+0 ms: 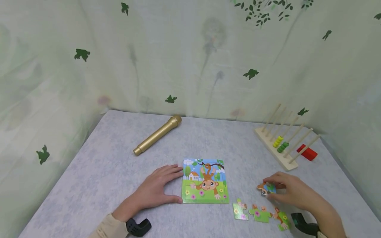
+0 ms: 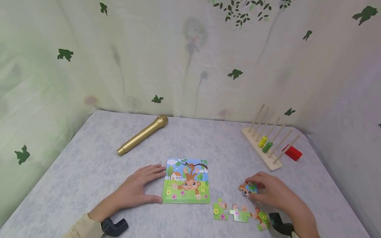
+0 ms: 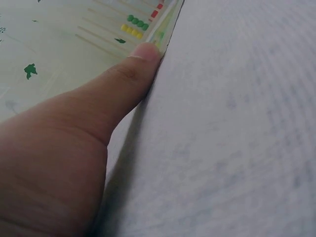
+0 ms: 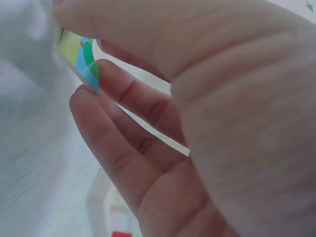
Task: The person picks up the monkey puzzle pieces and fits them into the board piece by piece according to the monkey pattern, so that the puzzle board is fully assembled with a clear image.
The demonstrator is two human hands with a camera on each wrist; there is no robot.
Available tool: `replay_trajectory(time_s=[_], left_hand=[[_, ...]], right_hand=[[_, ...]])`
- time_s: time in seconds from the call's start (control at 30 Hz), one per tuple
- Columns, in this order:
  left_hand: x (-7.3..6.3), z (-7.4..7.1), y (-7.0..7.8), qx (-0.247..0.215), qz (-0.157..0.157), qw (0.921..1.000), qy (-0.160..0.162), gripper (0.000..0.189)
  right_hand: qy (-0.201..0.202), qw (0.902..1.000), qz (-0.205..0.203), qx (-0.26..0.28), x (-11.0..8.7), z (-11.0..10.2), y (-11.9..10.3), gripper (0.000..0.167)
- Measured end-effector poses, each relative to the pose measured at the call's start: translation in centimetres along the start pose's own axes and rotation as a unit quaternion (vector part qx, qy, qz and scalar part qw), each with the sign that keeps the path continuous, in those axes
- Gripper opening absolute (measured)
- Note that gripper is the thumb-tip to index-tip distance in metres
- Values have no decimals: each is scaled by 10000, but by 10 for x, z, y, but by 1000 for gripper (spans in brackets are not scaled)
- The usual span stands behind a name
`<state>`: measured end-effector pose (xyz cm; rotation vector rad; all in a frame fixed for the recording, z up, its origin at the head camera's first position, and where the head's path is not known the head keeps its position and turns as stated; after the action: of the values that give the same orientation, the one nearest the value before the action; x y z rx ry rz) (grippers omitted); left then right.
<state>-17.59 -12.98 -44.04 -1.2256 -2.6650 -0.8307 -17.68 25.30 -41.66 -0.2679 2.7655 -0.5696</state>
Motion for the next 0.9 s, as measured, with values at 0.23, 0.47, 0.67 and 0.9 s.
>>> replay_trajectory(time_s=[0.23,0.47,0.67,0.9], left_hand=[[-1,1,0,95,11,10000,9,88],[-2,1,1,53,12,10000,19,88],[-2,2,1,16,-7,10000,-20,88],[-1,1,2,28,47,10000,-2,88]], right_hand=[[245,9986,-323,-342,10,-13,-34,46],[278,9974,-515,-414,20,-18,-62,47],[611,9911,-1036,-571,21,-19,-82,42],[811,9862,-1393,-388,21,-16,-95,39]])
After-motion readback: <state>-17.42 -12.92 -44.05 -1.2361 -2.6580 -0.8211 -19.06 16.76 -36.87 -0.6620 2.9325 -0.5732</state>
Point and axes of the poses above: each hand's wrist, its own x-axis towards the middle knuckle, its own z-axis out of the palm, y = z × x, the point moved 10 cm from there along x, towards the middle knuckle, and after that the axes turned 10 degrees about z, right-handed, at the moved point
